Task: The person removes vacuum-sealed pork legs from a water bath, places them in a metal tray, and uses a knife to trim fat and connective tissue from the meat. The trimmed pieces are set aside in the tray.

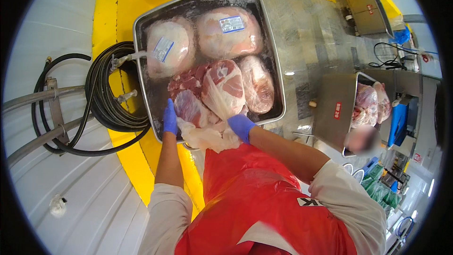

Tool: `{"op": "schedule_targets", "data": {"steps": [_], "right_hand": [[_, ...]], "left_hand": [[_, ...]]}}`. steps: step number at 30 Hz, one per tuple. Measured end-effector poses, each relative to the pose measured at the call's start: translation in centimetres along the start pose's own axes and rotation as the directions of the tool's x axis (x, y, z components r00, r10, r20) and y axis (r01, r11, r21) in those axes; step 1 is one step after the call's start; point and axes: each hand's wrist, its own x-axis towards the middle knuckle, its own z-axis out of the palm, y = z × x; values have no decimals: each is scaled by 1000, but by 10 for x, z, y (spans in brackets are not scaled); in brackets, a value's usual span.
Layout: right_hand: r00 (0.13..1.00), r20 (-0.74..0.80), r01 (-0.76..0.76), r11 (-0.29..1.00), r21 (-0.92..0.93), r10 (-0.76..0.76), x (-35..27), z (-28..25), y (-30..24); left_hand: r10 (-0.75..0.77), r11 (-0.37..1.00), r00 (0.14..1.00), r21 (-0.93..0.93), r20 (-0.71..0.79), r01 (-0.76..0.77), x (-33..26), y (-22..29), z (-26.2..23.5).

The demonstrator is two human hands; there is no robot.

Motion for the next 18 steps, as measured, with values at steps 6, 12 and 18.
{"op": "schedule_targets", "data": {"steps": [6,12,18], "right_hand": [[906,155,329,424,-844,-394,-9,-13,-3],[908,-95,253,714,-653,-408,-53,-21,-15],[960,-218,106,952,-287,-173,-98,-72,7]], "left_hand": [[-201,754,767,-403,609,518,-2,41,12],[-122,747,746,-435,655,504,7,36,49],[25,803,706,-435,708,407,4,36,102]]}}
